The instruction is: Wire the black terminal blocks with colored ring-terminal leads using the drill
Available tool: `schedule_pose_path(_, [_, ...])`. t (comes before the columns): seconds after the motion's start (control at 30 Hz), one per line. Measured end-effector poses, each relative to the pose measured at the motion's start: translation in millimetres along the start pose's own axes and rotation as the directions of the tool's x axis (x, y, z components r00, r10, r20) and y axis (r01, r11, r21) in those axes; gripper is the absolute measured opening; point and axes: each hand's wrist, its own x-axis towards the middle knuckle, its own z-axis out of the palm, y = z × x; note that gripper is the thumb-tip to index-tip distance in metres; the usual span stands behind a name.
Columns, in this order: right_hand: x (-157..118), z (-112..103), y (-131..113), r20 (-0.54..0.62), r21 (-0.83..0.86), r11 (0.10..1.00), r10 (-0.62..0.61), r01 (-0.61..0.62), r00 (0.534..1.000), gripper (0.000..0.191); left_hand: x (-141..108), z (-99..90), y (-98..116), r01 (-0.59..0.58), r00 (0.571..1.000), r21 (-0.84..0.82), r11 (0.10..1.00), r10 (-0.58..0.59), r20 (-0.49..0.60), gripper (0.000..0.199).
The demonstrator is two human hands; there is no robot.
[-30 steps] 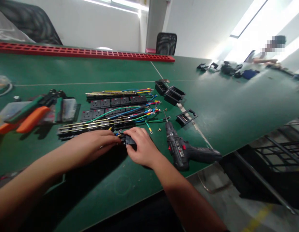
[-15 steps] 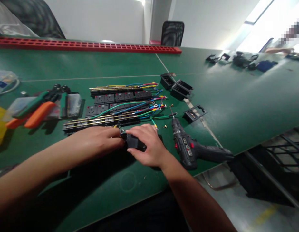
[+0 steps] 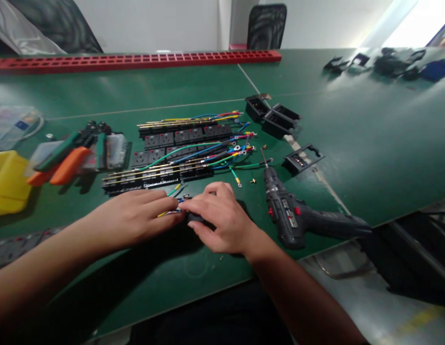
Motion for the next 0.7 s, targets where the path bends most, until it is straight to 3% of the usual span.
schedule_pose_path(0.13, [1.3, 0.2, -1.9, -0.012, 0.034, 0.998, -0.061, 0.061, 0.998, 0.038, 6.1, -0.2, 1.7, 0.079, 0.987, -0.102, 0.992, -0.064, 0.149, 0.03])
schedule_pose_path(0.27, [0.0, -1.1, -4.2, 0.003, -0.026, 0.994, -0.106, 0.106, 0.994, 0.041, 3.9, 0.1, 8.1, 0.193, 0.937, -0.124, 0.973, -0.146, 0.317, 0.032])
schedule_pose_path(0.4, [-2.4, -1.6, -5.5, 0.036, -0.058, 0.99, -0.13, 0.132, 0.991, 0.045, -8.3, 4.3, 16.5, 0.298, 0.944, -0.269, 0.916, -0.242, 0.224, 0.026])
schedule_pose_path(0.5, [-3.1, -1.7, -5.4, -0.021, -0.001, 0.994, -0.105, 0.105, 0.994, 0.044, -17.8, 11.5, 25.7, 0.399, 0.917, -0.355, 0.846, -0.381, 0.122, 0.017])
schedule_pose_path(0.63, [-3.7, -2.9, -4.5, -0.045, 0.081, 0.997, -0.011, 0.014, 0.999, 0.042, -23.8, 23.2, 38.8, 0.486, 0.874, -0.171, 0.857, -0.48, 0.076, 0.033])
schedule_pose_path(0.7, [-4.1, -3.3, -3.7, -0.035, 0.094, 0.995, 0.036, -0.033, 0.999, 0.04, -24.3, 28.5, 42.6, 0.482, 0.876, -0.085, 0.872, -0.478, 0.056, 0.027])
